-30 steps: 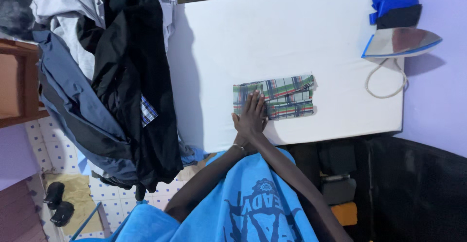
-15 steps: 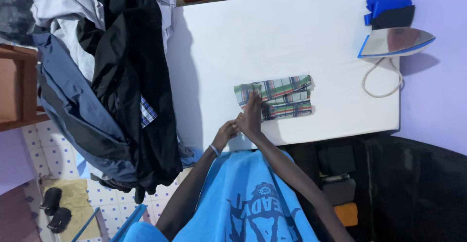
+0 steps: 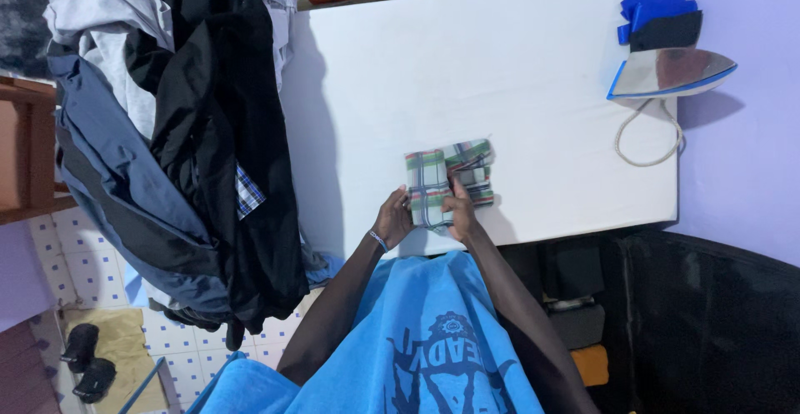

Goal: The person picks up a pair of plaid shorts from a pile of clothes, spreads them out on a table, and folds them several times by hand. The person then picks up the folded shorts and places them into an open suitcase on the floor.

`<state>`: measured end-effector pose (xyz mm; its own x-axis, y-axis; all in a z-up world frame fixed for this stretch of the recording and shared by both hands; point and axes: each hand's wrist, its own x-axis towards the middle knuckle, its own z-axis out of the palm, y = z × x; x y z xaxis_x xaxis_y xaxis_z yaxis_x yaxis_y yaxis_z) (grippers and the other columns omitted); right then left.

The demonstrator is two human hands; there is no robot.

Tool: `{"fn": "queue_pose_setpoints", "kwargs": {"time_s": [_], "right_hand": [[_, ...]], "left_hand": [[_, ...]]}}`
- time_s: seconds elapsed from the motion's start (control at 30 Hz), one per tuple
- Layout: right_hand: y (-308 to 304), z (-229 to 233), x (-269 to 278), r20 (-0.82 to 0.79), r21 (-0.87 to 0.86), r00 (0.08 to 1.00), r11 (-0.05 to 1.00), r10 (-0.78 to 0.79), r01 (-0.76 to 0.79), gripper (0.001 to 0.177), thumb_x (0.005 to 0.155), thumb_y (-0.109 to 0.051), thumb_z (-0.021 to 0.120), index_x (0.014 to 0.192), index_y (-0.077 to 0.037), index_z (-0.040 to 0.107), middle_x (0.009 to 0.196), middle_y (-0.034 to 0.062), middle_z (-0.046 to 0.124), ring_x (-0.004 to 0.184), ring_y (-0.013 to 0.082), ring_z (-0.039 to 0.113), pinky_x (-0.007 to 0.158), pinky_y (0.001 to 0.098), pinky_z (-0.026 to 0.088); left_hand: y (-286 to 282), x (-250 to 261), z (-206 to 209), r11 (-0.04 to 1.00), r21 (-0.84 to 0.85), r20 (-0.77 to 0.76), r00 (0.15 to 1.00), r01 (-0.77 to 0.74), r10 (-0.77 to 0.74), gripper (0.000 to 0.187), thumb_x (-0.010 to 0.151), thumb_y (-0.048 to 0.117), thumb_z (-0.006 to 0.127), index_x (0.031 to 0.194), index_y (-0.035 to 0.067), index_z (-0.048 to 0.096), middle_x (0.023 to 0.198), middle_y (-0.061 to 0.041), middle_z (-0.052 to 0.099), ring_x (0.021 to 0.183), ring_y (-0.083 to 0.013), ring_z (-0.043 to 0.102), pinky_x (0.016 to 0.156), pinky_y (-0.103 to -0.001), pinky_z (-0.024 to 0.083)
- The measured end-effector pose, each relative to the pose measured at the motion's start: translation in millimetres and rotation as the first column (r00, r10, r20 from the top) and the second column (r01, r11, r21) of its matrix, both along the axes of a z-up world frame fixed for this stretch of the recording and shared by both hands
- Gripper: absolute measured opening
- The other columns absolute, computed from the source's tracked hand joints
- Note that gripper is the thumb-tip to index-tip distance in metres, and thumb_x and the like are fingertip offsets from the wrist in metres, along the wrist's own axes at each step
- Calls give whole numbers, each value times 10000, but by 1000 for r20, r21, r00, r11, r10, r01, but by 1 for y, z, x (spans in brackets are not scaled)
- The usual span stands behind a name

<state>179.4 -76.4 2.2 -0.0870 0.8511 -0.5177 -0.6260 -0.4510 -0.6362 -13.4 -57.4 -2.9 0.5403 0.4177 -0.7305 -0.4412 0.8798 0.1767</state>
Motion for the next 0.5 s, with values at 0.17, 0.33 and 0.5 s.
{"fn": "queue_pose_setpoints", "kwargs": {"time_s": [0.17,0.33,0.5], "right_hand": [[-8,-16,12,215,-77,973,994,87,-72,716,793,-15,514,1506,-57,472,1234,93,628,1031,163,621,891,305,522],[-18,8,10,722,196,692,960,-3,-200,626,824,-7,564,1447,12,509,1295,134,626,1186,223,608,1040,356,490],[-42,50,3,973,130,216,962,-77,-241,526,909,-114,673,1412,-15,555,1237,174,590,1092,249,615,929,369,531]], "left_hand": [[4,15,7,985,175,-91,996,10,6,545,906,385,716,1311,52,567,1197,-72,669,1099,-185,663,931,-402,576],[-2,32,-3,967,253,-293,954,14,63,496,837,260,839,1203,17,609,1054,-82,741,919,-152,717,813,-335,620],[-10,44,-14,936,345,-517,847,73,124,561,811,318,876,1184,-4,608,1037,-102,736,906,-147,713,789,-309,611]]}}
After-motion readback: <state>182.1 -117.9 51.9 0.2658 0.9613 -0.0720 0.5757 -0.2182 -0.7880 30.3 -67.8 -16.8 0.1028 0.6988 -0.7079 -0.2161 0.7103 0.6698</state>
